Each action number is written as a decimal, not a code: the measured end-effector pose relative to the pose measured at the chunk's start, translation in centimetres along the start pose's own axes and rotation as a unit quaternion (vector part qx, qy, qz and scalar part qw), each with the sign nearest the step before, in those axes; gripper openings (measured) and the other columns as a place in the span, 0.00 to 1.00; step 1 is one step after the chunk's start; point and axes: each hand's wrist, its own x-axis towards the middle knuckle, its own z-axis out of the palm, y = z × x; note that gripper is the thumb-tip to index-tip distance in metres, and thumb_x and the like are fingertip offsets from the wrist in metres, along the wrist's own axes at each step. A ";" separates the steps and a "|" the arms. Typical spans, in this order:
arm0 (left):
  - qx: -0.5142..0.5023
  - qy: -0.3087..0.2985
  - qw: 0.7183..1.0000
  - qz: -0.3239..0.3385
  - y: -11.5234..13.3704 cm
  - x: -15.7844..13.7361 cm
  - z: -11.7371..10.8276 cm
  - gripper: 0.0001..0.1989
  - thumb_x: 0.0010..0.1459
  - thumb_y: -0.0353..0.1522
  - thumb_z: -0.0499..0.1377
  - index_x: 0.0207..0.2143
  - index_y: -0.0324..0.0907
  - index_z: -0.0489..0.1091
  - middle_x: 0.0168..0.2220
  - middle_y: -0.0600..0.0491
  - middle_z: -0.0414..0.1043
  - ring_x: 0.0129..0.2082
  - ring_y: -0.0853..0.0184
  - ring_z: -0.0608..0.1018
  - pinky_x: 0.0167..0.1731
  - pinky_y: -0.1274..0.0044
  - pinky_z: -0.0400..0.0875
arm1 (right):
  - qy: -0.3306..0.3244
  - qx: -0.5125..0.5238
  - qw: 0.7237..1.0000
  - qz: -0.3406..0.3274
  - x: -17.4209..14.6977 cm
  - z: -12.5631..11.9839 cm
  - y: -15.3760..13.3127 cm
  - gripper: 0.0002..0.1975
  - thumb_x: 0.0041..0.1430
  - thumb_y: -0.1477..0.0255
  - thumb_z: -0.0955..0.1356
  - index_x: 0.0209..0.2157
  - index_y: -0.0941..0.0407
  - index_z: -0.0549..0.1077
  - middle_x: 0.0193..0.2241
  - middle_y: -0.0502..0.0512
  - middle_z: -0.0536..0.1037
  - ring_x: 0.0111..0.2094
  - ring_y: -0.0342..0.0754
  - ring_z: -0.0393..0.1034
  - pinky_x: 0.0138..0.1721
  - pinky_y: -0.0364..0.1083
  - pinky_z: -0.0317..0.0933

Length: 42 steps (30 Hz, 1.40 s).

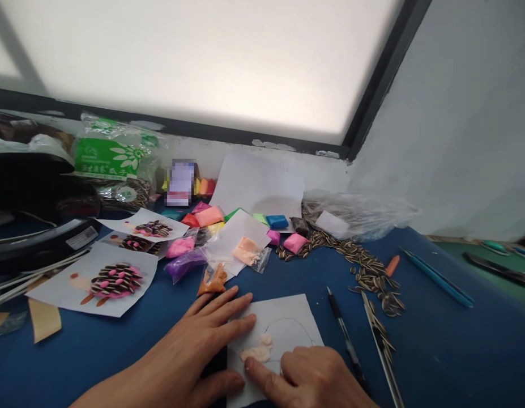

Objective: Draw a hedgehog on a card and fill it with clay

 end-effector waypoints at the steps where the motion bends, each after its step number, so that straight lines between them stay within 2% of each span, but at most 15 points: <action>1: -0.002 0.003 1.000 0.001 0.0 0.0 0.0 0.33 0.63 0.37 0.67 0.68 0.57 0.63 0.73 0.55 0.54 0.73 0.49 0.54 0.68 0.49 0.49 | 0.001 -0.001 1.000 0.003 -0.1 0.1 0.0 0.26 0.79 0.75 0.49 0.48 0.54 0.77 0.16 0.46 0.70 0.12 0.46 0.64 0.15 0.47 0.45; 9: 0.000 0.000 1.000 -0.001 -0.5 0.0 0.2 0.34 0.62 0.37 0.67 0.68 0.59 0.62 0.73 0.55 0.54 0.73 0.48 0.54 0.68 0.47 0.48 | 0.000 -0.010 1.000 -0.007 -0.3 0.3 0.0 0.22 0.77 0.78 0.51 0.49 0.56 0.74 0.16 0.47 0.71 0.13 0.47 0.64 0.16 0.48 0.43; 18: -0.004 0.006 1.000 0.001 -0.1 0.0 0.1 0.32 0.63 0.38 0.66 0.68 0.57 0.64 0.73 0.54 0.55 0.72 0.48 0.55 0.68 0.49 0.49 | -0.060 0.015 0.998 0.001 -0.2 0.5 -0.2 0.16 0.77 0.71 0.55 0.51 0.54 0.72 0.16 0.46 0.72 0.11 0.46 0.61 0.16 0.48 0.38; 24: -0.007 0.001 1.000 0.005 -0.4 0.1 0.3 0.31 0.64 0.38 0.66 0.68 0.56 0.64 0.72 0.53 0.55 0.72 0.47 0.55 0.68 0.48 0.48 | -0.047 0.003 0.999 -0.002 -0.2 0.5 -0.3 0.20 0.78 0.73 0.52 0.51 0.56 0.72 0.16 0.46 0.71 0.12 0.46 0.61 0.16 0.49 0.37; 29: -0.015 0.008 1.000 0.008 -0.4 0.0 0.2 0.33 0.62 0.36 0.67 0.67 0.58 0.64 0.72 0.53 0.56 0.72 0.47 0.56 0.68 0.48 0.49 | -0.062 0.024 0.998 -0.002 -1.1 0.8 -0.1 0.16 0.74 0.73 0.58 0.55 0.57 0.72 0.18 0.47 0.73 0.14 0.46 0.64 0.16 0.48 0.39; 32: -0.019 0.006 1.000 0.000 -0.1 -0.1 0.0 0.33 0.62 0.36 0.67 0.67 0.58 0.64 0.72 0.54 0.55 0.72 0.47 0.55 0.68 0.48 0.50 | -0.050 0.011 0.999 0.015 -1.4 1.0 -0.1 0.14 0.72 0.72 0.61 0.53 0.57 0.73 0.17 0.47 0.72 0.13 0.46 0.62 0.17 0.49 0.36; 37: -0.019 0.008 1.000 -0.005 0.1 0.0 -0.2 0.33 0.62 0.36 0.67 0.67 0.58 0.64 0.72 0.55 0.55 0.72 0.47 0.55 0.68 0.49 0.50 | -0.088 0.035 0.995 -0.010 -1.3 0.9 0.2 0.14 0.71 0.72 0.62 0.54 0.57 0.72 0.18 0.47 0.74 0.13 0.45 0.61 0.17 0.48 0.34; 42: -0.019 0.002 1.000 -0.003 -0.2 -0.2 -0.1 0.34 0.62 0.36 0.67 0.68 0.60 0.62 0.73 0.56 0.54 0.73 0.49 0.54 0.68 0.49 0.49 | -0.050 0.074 0.996 0.023 -1.3 1.2 0.3 0.16 0.67 0.77 0.60 0.53 0.55 0.71 0.18 0.46 0.74 0.15 0.45 0.62 0.18 0.48 0.36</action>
